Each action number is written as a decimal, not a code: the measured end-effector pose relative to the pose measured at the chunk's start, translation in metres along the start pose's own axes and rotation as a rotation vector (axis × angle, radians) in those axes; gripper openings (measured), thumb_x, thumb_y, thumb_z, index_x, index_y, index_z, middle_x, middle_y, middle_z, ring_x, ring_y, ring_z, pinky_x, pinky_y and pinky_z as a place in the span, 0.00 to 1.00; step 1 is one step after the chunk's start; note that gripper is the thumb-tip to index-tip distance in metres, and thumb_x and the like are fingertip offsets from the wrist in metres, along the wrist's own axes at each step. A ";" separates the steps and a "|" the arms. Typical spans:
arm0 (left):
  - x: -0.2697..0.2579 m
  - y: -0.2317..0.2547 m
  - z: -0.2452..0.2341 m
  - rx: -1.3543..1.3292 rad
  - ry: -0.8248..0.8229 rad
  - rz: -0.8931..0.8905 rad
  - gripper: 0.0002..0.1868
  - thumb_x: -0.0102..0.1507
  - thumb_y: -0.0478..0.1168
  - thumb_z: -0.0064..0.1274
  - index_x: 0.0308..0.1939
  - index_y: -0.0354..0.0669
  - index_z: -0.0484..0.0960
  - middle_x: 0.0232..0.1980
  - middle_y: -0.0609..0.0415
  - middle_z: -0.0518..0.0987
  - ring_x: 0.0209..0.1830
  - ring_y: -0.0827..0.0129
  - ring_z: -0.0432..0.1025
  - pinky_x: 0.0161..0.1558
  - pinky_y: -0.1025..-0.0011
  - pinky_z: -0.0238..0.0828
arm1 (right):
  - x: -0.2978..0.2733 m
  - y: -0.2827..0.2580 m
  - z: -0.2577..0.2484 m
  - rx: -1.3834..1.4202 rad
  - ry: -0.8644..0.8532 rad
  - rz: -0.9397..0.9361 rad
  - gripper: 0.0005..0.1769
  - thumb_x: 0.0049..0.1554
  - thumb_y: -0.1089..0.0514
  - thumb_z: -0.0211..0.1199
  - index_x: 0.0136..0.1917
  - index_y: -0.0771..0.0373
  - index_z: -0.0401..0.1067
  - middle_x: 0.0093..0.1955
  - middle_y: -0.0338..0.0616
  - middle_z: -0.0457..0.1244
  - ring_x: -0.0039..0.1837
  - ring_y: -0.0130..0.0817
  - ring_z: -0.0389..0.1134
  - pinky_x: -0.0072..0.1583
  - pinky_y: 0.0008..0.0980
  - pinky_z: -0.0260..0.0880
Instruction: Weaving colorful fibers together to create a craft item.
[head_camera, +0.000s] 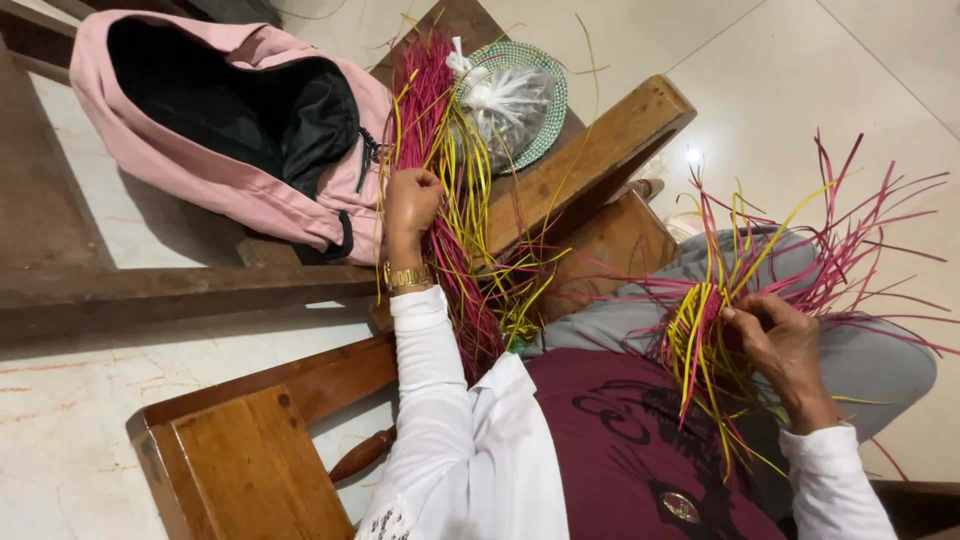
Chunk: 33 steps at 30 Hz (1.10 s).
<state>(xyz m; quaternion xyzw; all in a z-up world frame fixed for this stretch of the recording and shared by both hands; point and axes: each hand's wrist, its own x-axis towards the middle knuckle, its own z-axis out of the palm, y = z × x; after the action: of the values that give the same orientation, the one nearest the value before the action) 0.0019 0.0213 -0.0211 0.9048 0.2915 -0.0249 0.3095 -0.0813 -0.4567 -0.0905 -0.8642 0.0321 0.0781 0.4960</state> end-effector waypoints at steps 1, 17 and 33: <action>-0.002 0.002 -0.002 -0.047 -0.021 0.002 0.07 0.56 0.33 0.52 0.25 0.47 0.81 0.30 0.58 0.80 0.30 0.70 0.72 0.35 0.66 0.68 | 0.000 -0.002 0.000 0.009 -0.005 0.019 0.05 0.56 0.62 0.65 0.39 0.64 0.72 0.34 0.40 0.64 0.38 0.26 0.60 0.41 0.28 0.60; -0.032 0.036 -0.031 -0.372 -0.116 -0.024 0.11 0.58 0.28 0.52 0.44 0.41 0.79 0.36 0.59 0.76 0.36 0.74 0.70 0.45 0.74 0.73 | 0.000 -0.005 -0.001 0.022 -0.025 0.103 0.04 0.55 0.61 0.65 0.40 0.64 0.74 0.35 0.42 0.65 0.38 0.28 0.62 0.40 0.29 0.62; -0.041 0.063 0.022 0.045 -0.212 0.053 0.14 0.57 0.22 0.42 0.43 0.34 0.77 0.31 0.51 0.74 0.20 0.71 0.64 0.18 0.74 0.61 | 0.000 -0.002 0.002 -0.003 -0.045 0.052 0.05 0.55 0.61 0.65 0.39 0.64 0.73 0.34 0.41 0.64 0.37 0.28 0.61 0.40 0.29 0.60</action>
<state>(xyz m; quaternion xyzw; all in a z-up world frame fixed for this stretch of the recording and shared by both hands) 0.0049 -0.0530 0.0049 0.9113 0.2323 -0.1189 0.3186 -0.0812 -0.4542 -0.0894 -0.8618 0.0435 0.1103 0.4931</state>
